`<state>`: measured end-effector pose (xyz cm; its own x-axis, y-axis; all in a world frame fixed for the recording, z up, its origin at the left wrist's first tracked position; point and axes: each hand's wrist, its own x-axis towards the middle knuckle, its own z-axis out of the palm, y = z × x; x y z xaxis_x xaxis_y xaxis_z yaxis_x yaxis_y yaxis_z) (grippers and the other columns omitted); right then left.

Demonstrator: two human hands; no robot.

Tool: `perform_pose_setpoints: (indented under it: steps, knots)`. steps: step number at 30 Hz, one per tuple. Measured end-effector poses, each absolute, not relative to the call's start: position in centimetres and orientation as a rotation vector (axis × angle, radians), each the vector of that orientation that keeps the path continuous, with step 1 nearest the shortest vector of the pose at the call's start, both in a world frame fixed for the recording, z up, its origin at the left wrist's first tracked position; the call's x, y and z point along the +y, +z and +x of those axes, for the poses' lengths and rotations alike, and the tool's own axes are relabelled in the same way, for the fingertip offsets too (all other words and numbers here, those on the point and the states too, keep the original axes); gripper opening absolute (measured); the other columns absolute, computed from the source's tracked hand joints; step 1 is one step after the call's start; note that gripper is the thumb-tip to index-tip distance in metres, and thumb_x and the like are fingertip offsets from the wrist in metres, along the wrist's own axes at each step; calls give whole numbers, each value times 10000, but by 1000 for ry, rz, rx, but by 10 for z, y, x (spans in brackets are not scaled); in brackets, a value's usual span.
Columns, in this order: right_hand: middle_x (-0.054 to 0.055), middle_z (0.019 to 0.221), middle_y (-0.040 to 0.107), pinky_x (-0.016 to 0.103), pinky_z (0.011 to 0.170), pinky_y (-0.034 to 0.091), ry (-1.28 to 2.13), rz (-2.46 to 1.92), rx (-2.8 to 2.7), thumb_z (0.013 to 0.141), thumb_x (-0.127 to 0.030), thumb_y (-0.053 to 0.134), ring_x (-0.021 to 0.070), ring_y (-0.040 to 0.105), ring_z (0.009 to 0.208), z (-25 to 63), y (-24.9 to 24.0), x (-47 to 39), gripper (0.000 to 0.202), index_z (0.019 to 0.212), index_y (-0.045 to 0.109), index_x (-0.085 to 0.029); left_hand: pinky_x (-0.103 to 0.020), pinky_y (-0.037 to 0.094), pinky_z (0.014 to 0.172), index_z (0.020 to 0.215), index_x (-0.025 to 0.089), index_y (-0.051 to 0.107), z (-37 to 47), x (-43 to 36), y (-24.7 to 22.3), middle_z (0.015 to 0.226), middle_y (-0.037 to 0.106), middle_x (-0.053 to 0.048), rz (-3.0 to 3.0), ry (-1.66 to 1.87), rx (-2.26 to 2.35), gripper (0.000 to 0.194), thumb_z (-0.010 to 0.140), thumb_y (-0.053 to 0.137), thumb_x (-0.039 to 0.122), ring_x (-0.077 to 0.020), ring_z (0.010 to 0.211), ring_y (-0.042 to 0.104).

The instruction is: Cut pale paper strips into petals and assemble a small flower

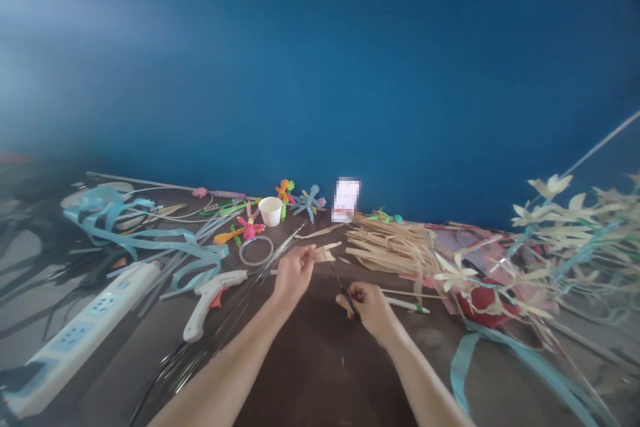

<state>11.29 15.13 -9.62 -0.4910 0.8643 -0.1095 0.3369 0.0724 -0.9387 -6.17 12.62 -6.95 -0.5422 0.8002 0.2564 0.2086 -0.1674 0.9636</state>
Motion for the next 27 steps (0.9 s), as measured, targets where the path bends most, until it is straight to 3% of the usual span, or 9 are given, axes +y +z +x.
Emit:
perform_pose_setpoints:
  steps: [6,13,20,27]
  knots:
    - [-33,410,501,173,393,275,1470,-1176,-1895,604,-421,615,71,419,386,116,-96,153,319,526,445,-163,-250,378,544,664,182,671,-68,134,-85,608,638,-47,1129,1588,1666,149,593,626,305,-175,555,542]
    - [-32,414,503,177,398,259,1482,-1167,-1895,610,-414,613,68,405,387,116,-95,150,318,519,445,-160,-234,379,529,669,166,659,-65,133,-83,628,644,-50,1129,1549,1559,199,621,602,350,-172,588,556]
    - [-30,418,501,173,410,256,1500,-1160,-1887,650,-379,587,65,395,397,114,-97,148,293,529,436,-158,-203,270,341,729,154,629,-63,131,-89,636,645,-37,1109,1422,1578,312,679,512,439,-72,331,394]
    - [-34,410,500,170,409,253,1526,-1161,-1870,648,-363,592,65,399,394,114,-94,147,286,526,434,-159,-199,246,337,700,142,620,-61,129,-83,641,652,-32,1092,1388,1602,333,679,506,454,-57,313,367]
